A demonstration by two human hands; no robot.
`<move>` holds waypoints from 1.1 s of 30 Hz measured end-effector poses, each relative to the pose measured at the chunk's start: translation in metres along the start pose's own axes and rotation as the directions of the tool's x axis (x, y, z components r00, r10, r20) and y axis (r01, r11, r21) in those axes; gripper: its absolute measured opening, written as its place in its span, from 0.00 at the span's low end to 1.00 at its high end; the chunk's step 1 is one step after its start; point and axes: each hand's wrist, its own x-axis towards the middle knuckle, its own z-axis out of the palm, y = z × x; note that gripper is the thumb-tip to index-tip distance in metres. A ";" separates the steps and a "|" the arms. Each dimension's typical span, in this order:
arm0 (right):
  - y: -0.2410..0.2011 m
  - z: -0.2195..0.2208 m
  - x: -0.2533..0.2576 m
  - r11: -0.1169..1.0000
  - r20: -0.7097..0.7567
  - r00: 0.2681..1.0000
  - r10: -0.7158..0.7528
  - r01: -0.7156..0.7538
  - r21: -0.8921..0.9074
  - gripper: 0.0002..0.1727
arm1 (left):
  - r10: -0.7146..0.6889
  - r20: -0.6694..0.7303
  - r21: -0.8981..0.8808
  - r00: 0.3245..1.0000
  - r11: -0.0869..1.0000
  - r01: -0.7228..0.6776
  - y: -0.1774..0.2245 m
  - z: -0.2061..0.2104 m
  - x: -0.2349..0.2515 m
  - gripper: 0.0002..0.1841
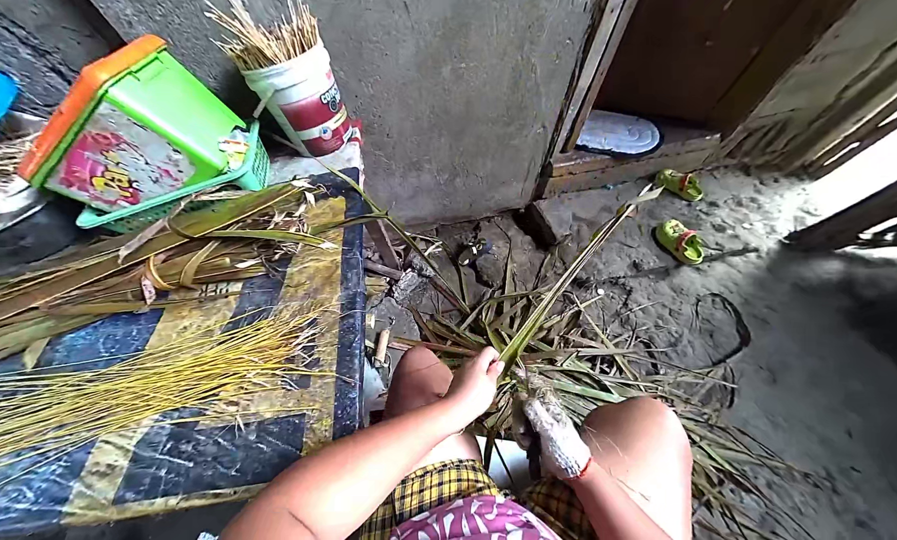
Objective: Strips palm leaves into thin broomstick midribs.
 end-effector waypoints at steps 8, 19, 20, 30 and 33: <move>0.009 -0.003 0.005 0.999 -0.081 0.996 0.044 -0.046 -0.028 0.14 | 0.059 0.194 0.131 0.979 0.988 -0.085 -0.010 0.026 -0.006 0.18; 0.006 -0.006 0.010 0.998 -0.149 0.989 -0.017 0.008 -0.065 0.14 | 0.024 0.254 0.130 0.967 0.990 -0.058 -0.008 0.017 0.003 0.18; 0.002 -0.003 0.009 0.997 -0.150 0.989 -0.019 0.007 -0.079 0.14 | 0.027 0.235 0.115 0.972 0.992 -0.056 -0.007 0.018 0.001 0.18; -0.036 0.033 -0.002 0.992 -0.233 0.964 0.124 -0.122 0.022 0.11 | 0.032 0.050 -0.011 0.998 0.999 -0.032 0.004 0.020 -0.011 0.16; -0.039 0.028 -0.002 0.994 -0.183 0.980 0.082 -0.093 -0.054 0.10 | 0.007 0.040 -0.222 0.999 0.975 0.002 0.001 0.020 -0.010 0.13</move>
